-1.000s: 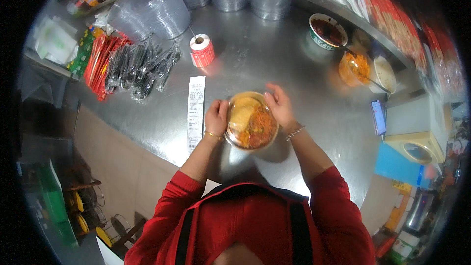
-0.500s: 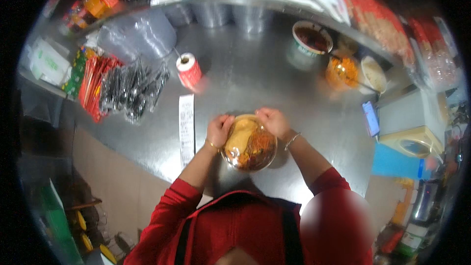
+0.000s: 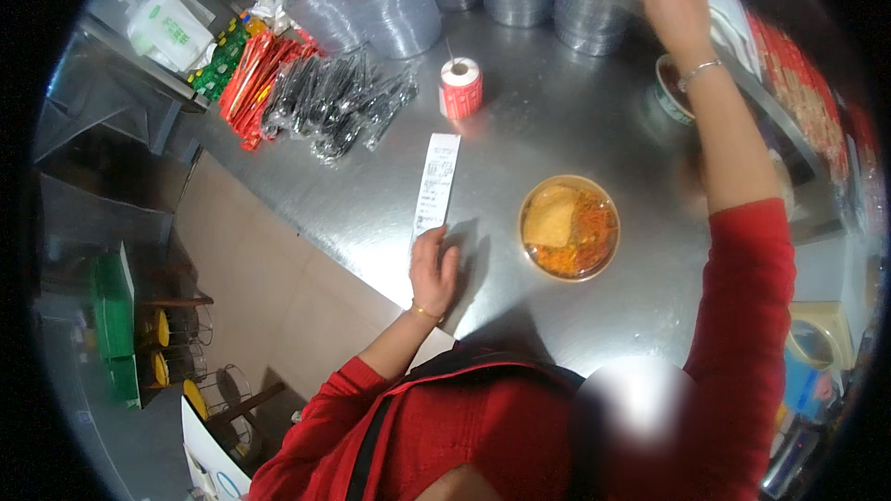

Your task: The person assembles a takeout meal by adding toppings and sauces to a bowl of rice, then places it in a plastic bag with chopsticks. They also add a fried egg from a rice cooker to the bowl before packaging.

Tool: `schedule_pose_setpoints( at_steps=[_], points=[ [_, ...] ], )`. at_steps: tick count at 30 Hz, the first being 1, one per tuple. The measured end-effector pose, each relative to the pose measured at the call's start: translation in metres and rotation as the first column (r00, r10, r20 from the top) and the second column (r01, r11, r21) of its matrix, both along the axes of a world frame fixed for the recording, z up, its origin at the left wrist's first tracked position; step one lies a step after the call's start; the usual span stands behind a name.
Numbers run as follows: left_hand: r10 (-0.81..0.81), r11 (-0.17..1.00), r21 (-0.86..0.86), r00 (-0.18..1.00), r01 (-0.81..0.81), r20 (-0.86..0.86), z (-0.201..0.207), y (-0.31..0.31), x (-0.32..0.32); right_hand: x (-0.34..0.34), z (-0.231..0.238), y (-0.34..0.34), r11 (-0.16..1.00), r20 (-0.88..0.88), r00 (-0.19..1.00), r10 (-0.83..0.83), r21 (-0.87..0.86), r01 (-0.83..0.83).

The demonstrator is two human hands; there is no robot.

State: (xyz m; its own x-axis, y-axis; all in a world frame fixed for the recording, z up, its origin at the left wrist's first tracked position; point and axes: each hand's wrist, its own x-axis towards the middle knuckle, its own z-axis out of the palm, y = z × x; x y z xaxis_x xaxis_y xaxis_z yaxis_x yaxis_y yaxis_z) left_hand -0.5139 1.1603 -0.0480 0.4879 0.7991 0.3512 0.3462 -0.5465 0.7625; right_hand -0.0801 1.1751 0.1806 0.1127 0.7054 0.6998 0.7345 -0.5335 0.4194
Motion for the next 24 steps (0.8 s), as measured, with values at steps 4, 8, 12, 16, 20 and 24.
schedule_pose_setpoints(
  at_steps=[4, 8, 12, 16, 20, 24],
  points=[
    [0.08, 0.996, -0.035, 0.997, -0.081, -0.018, 0.004, -0.009, -0.055, 0.014, -0.005, -0.012, 0.966, -0.437, 0.896, 0.072, 0.253, 0.046],
    [0.024, 0.991, -0.132, 1.0, -0.025, -0.009, 0.005, -0.026, -0.074, 0.023, 0.006, -0.017, 0.952, -0.478, 0.845, 0.239, 0.285, -0.108],
    [-0.087, 0.974, -0.208, 0.996, 0.092, 0.031, 0.008, -0.04, -0.072, 0.02, 0.014, -0.011, 0.865, -0.351, 0.875, 0.334, 0.482, -0.137],
    [-0.197, 0.96, -0.191, 0.979, 0.205, 0.06, 0.013, -0.044, -0.069, 0.007, 0.024, -0.015, 0.748, -0.415, 0.847, 0.333, 0.663, 0.031],
    [-0.247, 0.942, -0.21, 0.964, 0.262, 0.095, 0.02, -0.041, -0.07, -0.007, 0.039, -0.023, 0.787, -0.546, 0.77, 0.331, 0.609, 0.093],
    [-0.334, 0.891, -0.273, 0.931, 0.363, 0.147, 0.044, -0.034, -0.071, -0.053, 0.058, -0.048, 0.825, -0.005, 0.967, 0.256, 0.523, -0.216]
  ],
)
